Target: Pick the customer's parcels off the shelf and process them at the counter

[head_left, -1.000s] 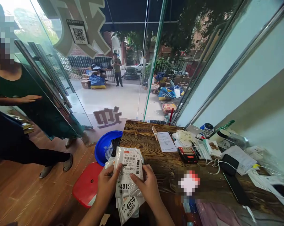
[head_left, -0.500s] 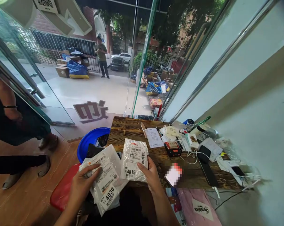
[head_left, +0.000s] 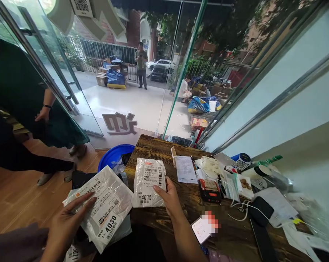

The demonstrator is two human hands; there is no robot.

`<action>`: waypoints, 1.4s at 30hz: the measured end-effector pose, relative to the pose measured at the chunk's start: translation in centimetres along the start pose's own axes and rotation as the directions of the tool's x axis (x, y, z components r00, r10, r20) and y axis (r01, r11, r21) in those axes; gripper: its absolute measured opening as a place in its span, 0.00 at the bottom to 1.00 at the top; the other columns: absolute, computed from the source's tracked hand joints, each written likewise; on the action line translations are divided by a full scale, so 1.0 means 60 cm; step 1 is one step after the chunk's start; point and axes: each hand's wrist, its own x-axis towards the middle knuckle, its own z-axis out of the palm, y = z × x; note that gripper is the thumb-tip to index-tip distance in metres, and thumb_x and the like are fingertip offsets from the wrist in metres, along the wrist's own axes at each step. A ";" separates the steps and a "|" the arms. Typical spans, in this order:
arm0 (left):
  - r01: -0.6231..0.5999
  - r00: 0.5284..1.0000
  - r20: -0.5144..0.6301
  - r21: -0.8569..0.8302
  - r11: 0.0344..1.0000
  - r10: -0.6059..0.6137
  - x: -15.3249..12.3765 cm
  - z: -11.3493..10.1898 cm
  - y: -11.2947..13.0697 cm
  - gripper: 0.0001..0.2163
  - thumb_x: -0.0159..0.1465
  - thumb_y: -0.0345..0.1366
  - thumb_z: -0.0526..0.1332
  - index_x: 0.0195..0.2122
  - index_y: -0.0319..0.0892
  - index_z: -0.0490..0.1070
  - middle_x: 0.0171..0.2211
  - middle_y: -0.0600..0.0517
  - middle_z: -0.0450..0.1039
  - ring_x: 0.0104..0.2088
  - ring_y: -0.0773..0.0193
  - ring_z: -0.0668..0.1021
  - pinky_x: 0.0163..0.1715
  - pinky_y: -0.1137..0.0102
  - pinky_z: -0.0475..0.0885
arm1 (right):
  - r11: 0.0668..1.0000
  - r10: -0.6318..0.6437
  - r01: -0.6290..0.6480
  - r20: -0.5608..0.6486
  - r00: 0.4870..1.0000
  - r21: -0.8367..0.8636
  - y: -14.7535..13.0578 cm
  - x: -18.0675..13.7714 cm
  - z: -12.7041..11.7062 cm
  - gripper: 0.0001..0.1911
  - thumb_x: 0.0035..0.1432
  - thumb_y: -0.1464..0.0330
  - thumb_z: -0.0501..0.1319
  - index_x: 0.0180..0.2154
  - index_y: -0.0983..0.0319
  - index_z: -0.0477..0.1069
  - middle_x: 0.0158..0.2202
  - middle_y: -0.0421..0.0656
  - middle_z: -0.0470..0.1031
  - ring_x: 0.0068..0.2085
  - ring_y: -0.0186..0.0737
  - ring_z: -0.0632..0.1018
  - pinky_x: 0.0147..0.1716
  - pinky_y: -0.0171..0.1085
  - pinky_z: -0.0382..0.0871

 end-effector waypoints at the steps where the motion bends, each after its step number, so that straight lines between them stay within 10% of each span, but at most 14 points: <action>1: 0.007 1.000 -0.009 0.010 1.000 -0.007 -0.005 -0.002 0.002 0.26 0.31 0.51 0.65 0.33 0.48 0.77 0.41 0.51 0.77 0.53 0.50 0.69 0.56 0.62 0.61 | 1.000 0.006 -0.006 0.014 1.000 0.004 -0.001 0.003 -0.001 0.17 0.41 0.66 0.69 0.34 0.61 0.67 0.34 0.40 0.78 0.36 0.40 0.76 0.39 0.39 0.70; 11: 0.009 0.997 -0.072 0.011 1.000 -0.008 -0.035 -0.010 0.012 0.27 0.29 0.51 0.65 0.34 0.49 0.77 0.42 0.52 0.76 0.54 0.48 0.68 0.57 0.61 0.61 | 0.995 0.082 -0.086 0.073 0.994 0.058 -0.005 0.018 -0.001 0.20 0.38 0.63 0.71 0.35 0.60 0.69 0.35 0.41 0.79 0.37 0.40 0.77 0.40 0.39 0.70; 22: -0.455 0.886 0.076 -0.032 0.890 0.457 -0.047 0.025 -0.019 0.30 0.53 0.49 0.60 0.56 0.46 0.57 0.57 0.46 0.62 0.56 0.53 0.66 0.55 0.60 0.62 | 0.968 0.234 -0.252 0.421 0.876 -0.013 0.039 -0.014 0.021 0.25 0.35 0.65 0.72 0.39 0.62 0.72 0.37 0.45 0.80 0.39 0.46 0.78 0.40 0.42 0.70; 36: -0.310 0.949 -0.015 -0.247 0.918 0.316 -0.048 0.078 0.004 0.27 0.41 0.44 0.70 0.41 0.43 0.63 0.34 0.52 0.73 0.34 0.58 0.76 0.34 0.66 0.71 | 0.978 0.188 -0.202 0.198 0.962 0.051 0.057 -0.039 0.030 0.25 0.37 0.67 0.72 0.40 0.62 0.69 0.38 0.46 0.80 0.39 0.45 0.79 0.40 0.43 0.72; 42: -0.233 0.948 0.111 -0.397 0.888 0.299 -0.045 0.099 0.001 0.26 0.42 0.54 0.66 0.35 0.38 0.71 0.34 0.46 0.77 0.32 0.57 0.77 0.31 0.67 0.72 | 0.970 0.191 -0.199 0.068 0.979 0.137 0.080 -0.047 0.032 0.24 0.33 0.64 0.73 0.35 0.61 0.69 0.34 0.41 0.81 0.37 0.42 0.79 0.41 0.41 0.71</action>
